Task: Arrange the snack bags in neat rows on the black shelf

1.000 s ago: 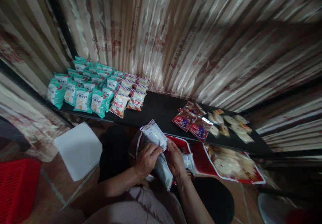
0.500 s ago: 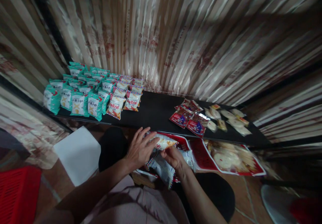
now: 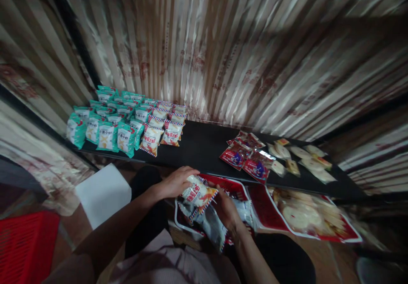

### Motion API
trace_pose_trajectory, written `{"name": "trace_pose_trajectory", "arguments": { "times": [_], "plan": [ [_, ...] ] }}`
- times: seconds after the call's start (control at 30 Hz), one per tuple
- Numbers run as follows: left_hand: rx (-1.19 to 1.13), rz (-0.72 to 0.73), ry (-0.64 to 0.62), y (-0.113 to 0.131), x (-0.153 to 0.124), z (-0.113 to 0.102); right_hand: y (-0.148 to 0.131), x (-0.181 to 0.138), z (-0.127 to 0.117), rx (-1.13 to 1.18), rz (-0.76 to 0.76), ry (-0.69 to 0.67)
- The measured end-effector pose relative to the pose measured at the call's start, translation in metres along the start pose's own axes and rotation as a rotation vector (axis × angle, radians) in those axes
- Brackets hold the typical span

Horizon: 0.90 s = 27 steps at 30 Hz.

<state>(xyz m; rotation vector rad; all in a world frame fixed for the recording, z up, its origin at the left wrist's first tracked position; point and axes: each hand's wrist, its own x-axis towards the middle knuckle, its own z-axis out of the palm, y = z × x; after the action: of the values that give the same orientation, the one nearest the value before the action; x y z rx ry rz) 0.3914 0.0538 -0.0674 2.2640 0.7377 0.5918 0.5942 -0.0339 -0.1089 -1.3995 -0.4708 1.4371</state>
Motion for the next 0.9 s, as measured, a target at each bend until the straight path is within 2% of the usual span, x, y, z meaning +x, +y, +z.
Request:
{"name": "trace_pose_trajectory", "arguments": {
  "times": [0.1, 0.2, 0.27, 0.37, 0.43, 0.57, 0.7, 0.77, 0.9],
  "plan": [
    [0.018, 0.064, -0.083, -0.001, 0.006, -0.007, -0.025, -0.005, 0.005, -0.088, -0.025, -0.159],
    [0.016, 0.109, -0.096, 0.001, 0.012, -0.013, -0.040, -0.009, 0.015, -0.297, -0.067, -0.385],
    [0.018, 0.117, -0.093, 0.002, 0.016, -0.017, -0.043, -0.007, 0.022, -0.428, -0.106, -0.454],
    [0.043, 0.100, -0.069, 0.001, 0.018, -0.025, -0.042, 0.000, 0.031, -0.555, -0.173, -0.398],
    [0.074, 0.075, -0.023, 0.000, 0.019, -0.029, -0.042, 0.005, 0.037, -0.541, -0.183, -0.358],
    [0.199, -0.050, 0.234, -0.004, 0.017, -0.029, -0.040, 0.016, 0.054, -0.342, -0.117, -0.347],
    [0.377, -0.154, 0.546, -0.006, 0.009, -0.016, -0.032, 0.036, 0.079, -0.194, -0.179, -0.220],
    [0.422, -0.183, 0.657, -0.009, 0.002, -0.004, -0.027, 0.048, 0.093, -0.139, -0.239, -0.164],
    [0.383, -0.225, 0.700, -0.022, -0.008, 0.022, -0.021, 0.074, 0.121, -0.123, -0.333, -0.048]
  ]
}}
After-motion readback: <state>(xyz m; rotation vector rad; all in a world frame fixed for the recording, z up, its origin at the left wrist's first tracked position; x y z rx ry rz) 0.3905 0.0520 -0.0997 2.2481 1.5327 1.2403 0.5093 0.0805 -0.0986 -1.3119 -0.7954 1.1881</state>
